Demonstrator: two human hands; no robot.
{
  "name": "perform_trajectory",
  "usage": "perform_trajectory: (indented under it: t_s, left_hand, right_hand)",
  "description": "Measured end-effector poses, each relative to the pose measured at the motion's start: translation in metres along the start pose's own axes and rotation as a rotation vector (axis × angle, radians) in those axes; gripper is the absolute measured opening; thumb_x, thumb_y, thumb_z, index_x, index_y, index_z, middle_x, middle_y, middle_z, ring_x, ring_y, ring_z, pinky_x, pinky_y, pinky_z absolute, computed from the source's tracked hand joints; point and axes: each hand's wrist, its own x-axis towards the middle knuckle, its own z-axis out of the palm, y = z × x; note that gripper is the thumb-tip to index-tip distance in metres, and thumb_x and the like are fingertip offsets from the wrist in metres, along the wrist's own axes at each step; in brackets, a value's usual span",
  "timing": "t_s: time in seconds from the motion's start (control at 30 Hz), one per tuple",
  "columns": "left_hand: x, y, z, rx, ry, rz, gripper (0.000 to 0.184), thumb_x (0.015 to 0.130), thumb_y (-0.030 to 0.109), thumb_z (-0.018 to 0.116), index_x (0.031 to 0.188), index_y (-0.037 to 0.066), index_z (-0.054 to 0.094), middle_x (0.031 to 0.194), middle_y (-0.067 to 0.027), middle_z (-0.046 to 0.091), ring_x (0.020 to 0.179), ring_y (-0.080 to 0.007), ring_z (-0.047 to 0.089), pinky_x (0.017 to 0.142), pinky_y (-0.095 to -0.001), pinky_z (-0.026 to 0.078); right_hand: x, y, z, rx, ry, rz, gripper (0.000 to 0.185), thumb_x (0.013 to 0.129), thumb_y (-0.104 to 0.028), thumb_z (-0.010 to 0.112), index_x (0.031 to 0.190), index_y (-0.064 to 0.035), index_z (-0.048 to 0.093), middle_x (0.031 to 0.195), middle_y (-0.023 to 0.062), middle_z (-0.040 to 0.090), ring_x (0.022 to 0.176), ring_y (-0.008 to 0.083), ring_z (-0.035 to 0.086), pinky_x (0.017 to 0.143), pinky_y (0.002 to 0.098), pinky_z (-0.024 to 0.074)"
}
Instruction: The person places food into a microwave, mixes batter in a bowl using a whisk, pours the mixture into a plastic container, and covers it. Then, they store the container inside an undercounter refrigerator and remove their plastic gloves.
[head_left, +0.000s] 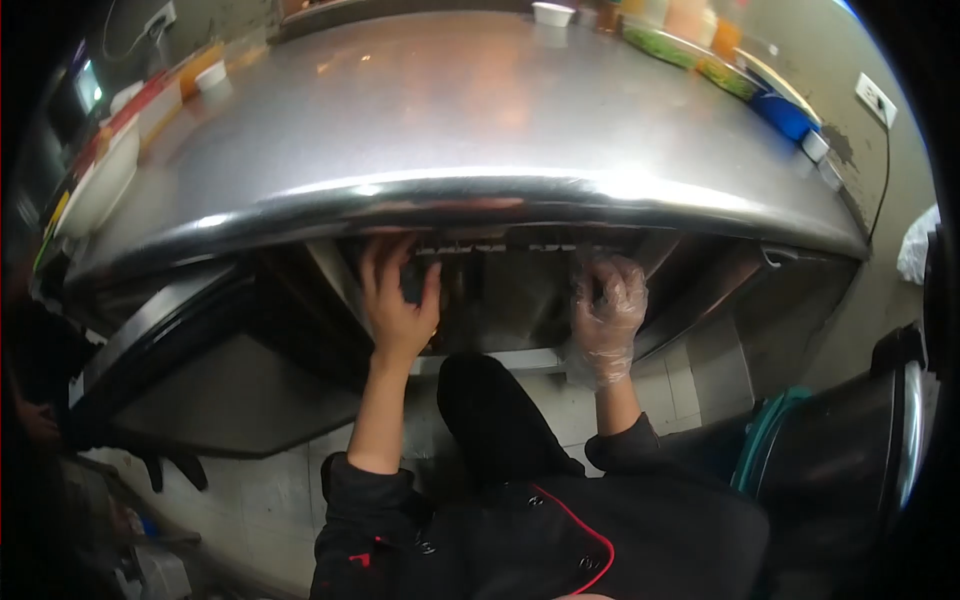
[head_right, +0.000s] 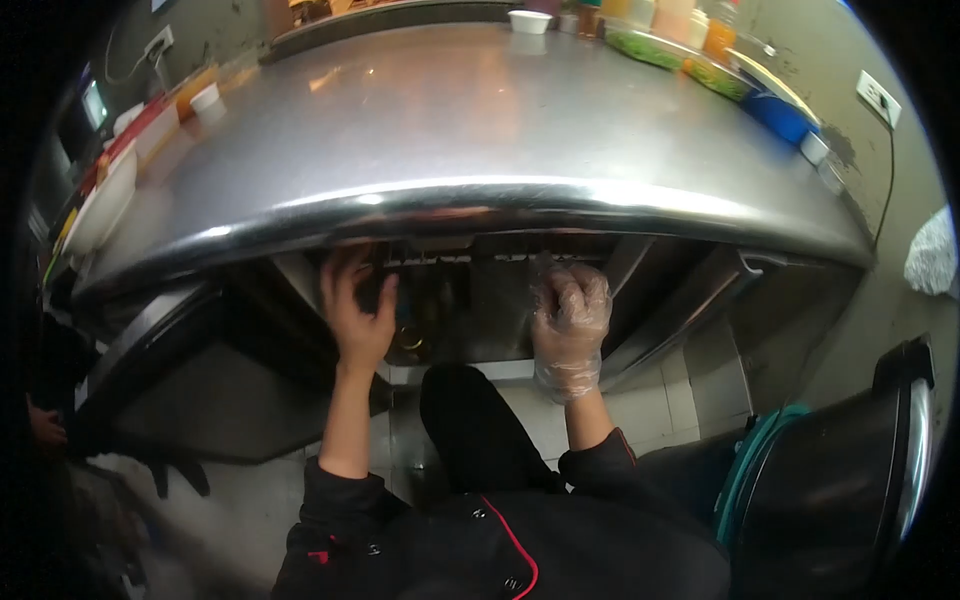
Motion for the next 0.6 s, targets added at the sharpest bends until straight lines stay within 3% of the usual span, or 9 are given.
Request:
perform_trajectory:
  t_s: [0.13, 0.23, 0.3, 0.37, 0.43, 0.47, 0.5, 0.53, 0.6]
  left_hand:
    - [-0.007, 0.031, -0.098, 0.260, 0.153, 0.368, 0.021, 0.084, -0.001, 0.062, 0.105, 0.000, 0.061, 0.113, -0.0160, 0.057, 0.102, -0.0292, 0.061, 0.091, -0.0389, 0.050]
    - [0.008, 0.027, -0.196, 0.550, 0.326, 0.641, 0.016, 0.093, 0.006, 0.050, 0.102, -0.002, 0.061, 0.100, -0.0182, 0.061, 0.099, -0.0318, 0.061, 0.090, -0.0406, 0.049]
    - [0.024, 0.019, -0.273, 0.839, 0.353, 0.556, 0.016, 0.088, -0.009, 0.050, 0.093, -0.004, 0.064, 0.090, -0.0169, 0.065, 0.084, -0.0294, 0.061, 0.085, -0.0408, 0.051]
    - [0.050, 0.004, -0.321, 0.919, 0.463, 0.279, 0.012, 0.088, -0.006, 0.057, 0.091, -0.002, 0.068, 0.089, -0.0106, 0.068, 0.083, -0.0234, 0.064, 0.080, -0.0331, 0.051]
    - [0.073, -0.010, -0.356, 0.978, 0.322, -0.018, 0.014, 0.090, 0.004, 0.058, 0.098, 0.003, 0.070, 0.094, -0.0102, 0.070, 0.087, -0.0211, 0.067, 0.079, -0.0301, 0.051]
    - [0.080, -0.019, -0.366, 0.971, 0.217, -0.041, 0.019, 0.093, 0.015, 0.055, 0.096, 0.004, 0.071, 0.094, -0.0121, 0.070, 0.086, -0.0239, 0.068, 0.078, -0.0329, 0.051]
    - [0.084, -0.028, -0.385, 0.975, 0.034, -0.073, 0.028, 0.094, 0.024, 0.051, 0.092, 0.005, 0.071, 0.090, -0.0142, 0.069, 0.085, -0.0299, 0.066, 0.077, -0.0374, 0.049]
    - [0.086, -0.030, -0.390, 0.999, -0.019, -0.077, 0.034, 0.093, 0.029, 0.047, 0.088, 0.005, 0.072, 0.088, -0.0158, 0.069, 0.085, -0.0340, 0.064, 0.077, -0.0404, 0.048]
    - [0.088, -0.027, -0.388, 1.093, 0.005, -0.116, 0.029, 0.089, 0.027, 0.050, 0.082, 0.006, 0.068, 0.082, -0.0141, 0.066, 0.084, -0.0346, 0.062, 0.074, -0.0425, 0.047]
  right_hand:
    - [-0.031, -0.024, 0.014, 0.136, -0.166, -0.041, 0.024, 0.070, 0.000, 0.071, 0.092, -0.0072, 0.065, 0.091, 0.0135, 0.059, 0.083, 0.0320, 0.060, 0.071, 0.0418, 0.0492]
    - [-0.047, -0.045, 0.024, 0.346, -0.295, -0.183, 0.027, 0.069, 0.002, 0.071, 0.094, -0.0076, 0.067, 0.088, 0.0109, 0.062, 0.078, 0.0291, 0.062, 0.068, 0.0393, 0.0508]
    - [-0.047, -0.061, 0.029, 0.518, -0.413, -0.202, 0.023, 0.072, 0.000, 0.068, 0.094, -0.0069, 0.068, 0.088, 0.0104, 0.064, 0.079, 0.0285, 0.064, 0.070, 0.0386, 0.0515]
    - [-0.054, -0.069, 0.041, 0.864, -0.697, -0.179, 0.020, 0.077, -0.002, 0.063, 0.096, -0.0049, 0.069, 0.090, 0.0117, 0.066, 0.082, 0.0283, 0.065, 0.071, 0.0375, 0.0521]
    - [-0.046, -0.089, 0.053, 1.175, -1.182, -0.105, 0.022, 0.086, -0.004, 0.054, 0.102, -0.0013, 0.068, 0.097, 0.0135, 0.067, 0.088, 0.0279, 0.066, 0.077, 0.0364, 0.0533]
    - [-0.081, -0.082, 0.074, 1.632, -1.578, 0.402, 0.021, 0.089, -0.005, 0.053, 0.104, 0.0008, 0.067, 0.106, 0.0157, 0.066, 0.098, 0.0302, 0.065, 0.083, 0.0383, 0.0532]
    - [-0.121, -0.074, 0.100, 1.973, -1.715, 0.685, 0.023, 0.090, -0.008, 0.054, 0.108, 0.0015, 0.065, 0.110, 0.0171, 0.065, 0.101, 0.0314, 0.063, 0.085, 0.0397, 0.0527]
    - [-0.158, -0.073, 0.119, 2.282, -1.828, 1.026, 0.025, 0.091, -0.010, 0.056, 0.112, 0.0022, 0.063, 0.114, 0.0185, 0.064, 0.105, 0.0327, 0.062, 0.087, 0.0411, 0.0523]
    - [-0.205, -0.084, 0.133, 2.402, -1.840, 1.666, 0.032, 0.091, -0.010, 0.057, 0.120, 0.0029, 0.057, 0.115, 0.0223, 0.063, 0.102, 0.0353, 0.063, 0.085, 0.0439, 0.0532]
